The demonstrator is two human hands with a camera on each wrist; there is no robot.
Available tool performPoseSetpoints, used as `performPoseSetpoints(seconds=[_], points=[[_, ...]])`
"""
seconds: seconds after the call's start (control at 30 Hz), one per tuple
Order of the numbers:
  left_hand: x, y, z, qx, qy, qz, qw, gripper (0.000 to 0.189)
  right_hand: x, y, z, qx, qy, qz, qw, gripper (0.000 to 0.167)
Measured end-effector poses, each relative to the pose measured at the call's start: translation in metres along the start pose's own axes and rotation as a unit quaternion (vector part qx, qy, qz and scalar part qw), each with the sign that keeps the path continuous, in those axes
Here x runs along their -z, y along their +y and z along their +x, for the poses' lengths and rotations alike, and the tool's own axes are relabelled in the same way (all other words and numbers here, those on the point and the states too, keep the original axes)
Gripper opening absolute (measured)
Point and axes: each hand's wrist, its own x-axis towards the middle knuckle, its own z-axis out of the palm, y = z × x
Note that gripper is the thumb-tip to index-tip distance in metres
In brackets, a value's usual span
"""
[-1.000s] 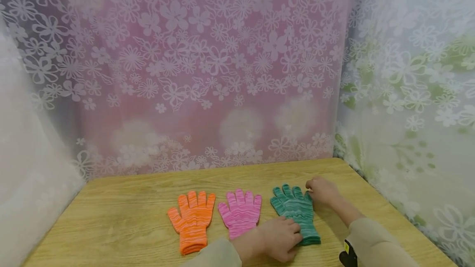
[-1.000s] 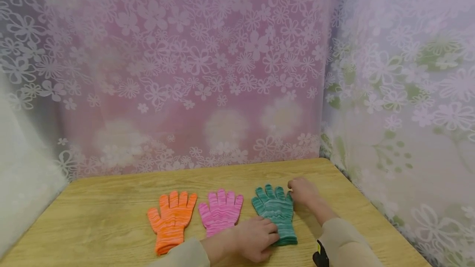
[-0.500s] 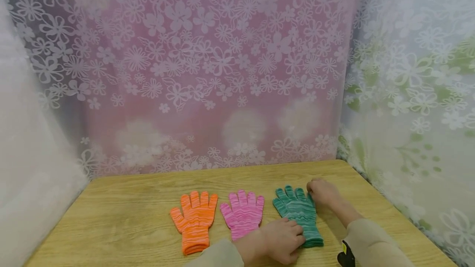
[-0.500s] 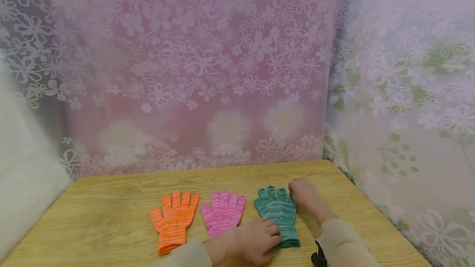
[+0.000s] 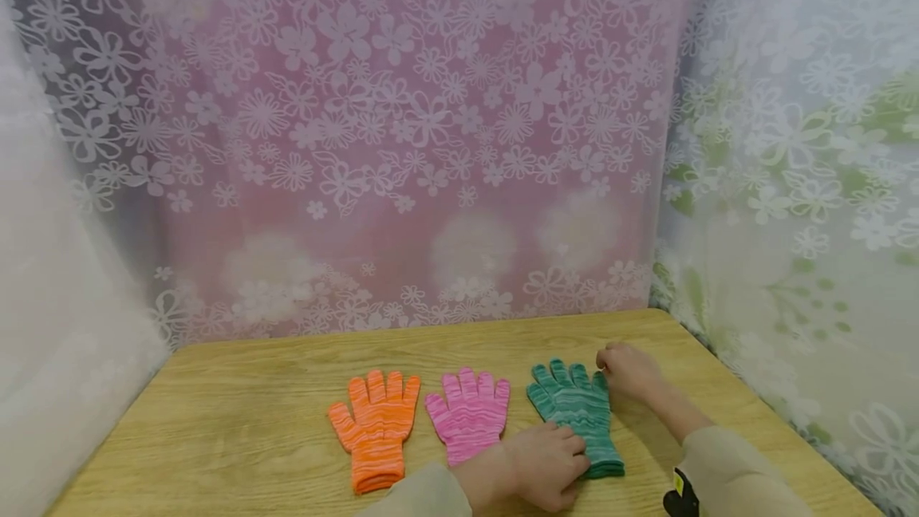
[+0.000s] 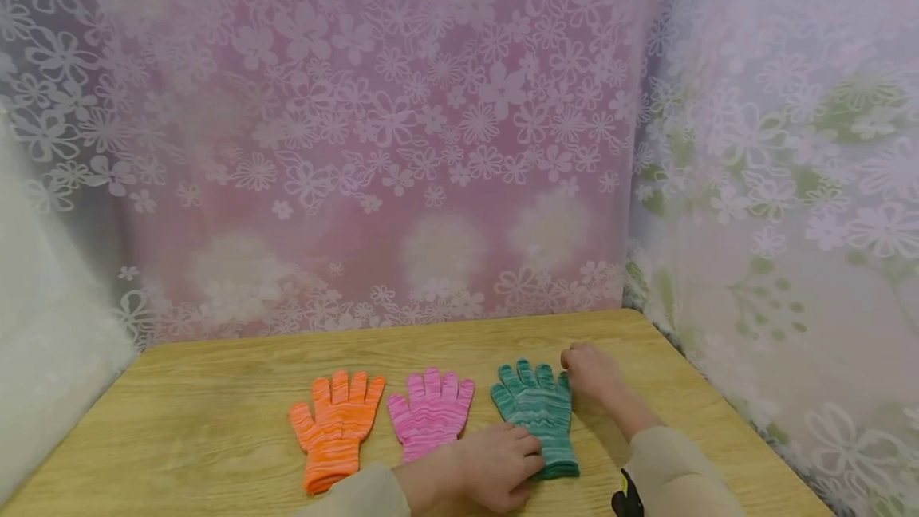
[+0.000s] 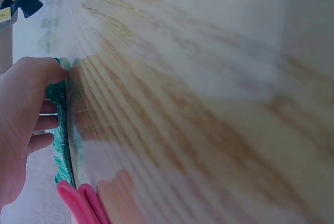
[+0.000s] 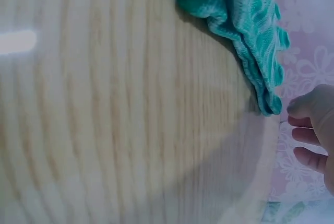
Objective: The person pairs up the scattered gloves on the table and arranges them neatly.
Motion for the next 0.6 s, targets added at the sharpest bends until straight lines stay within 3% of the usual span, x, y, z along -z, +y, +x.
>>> performPoseSetpoints(seconds=[0.17,0.3,0.43,0.6], points=[[-0.0007,0.0003,0.0001,0.004,0.007,0.009,0.9999,0.031,0.0011,0.0023,-0.0015,0.025,-0.034,0.025,0.9988,0.011],[-0.0005,0.0004,-0.0006,0.003,0.019,0.013,0.9997,0.031,-0.0034,-0.0006,-0.0021,-0.009,-0.064,0.034,0.9974,0.011],[-0.0002,0.0004,-0.0006,0.002,0.024,0.011,0.9997,0.035,-0.0057,-0.0035,-0.0027,-0.026,-0.057,0.029,0.9976,0.012],[-0.0020,0.0010,-0.0002,0.008,0.014,0.002,0.9999,0.044,-0.0048,-0.0040,-0.0023,-0.019,-0.057,0.024,0.9979,0.014]])
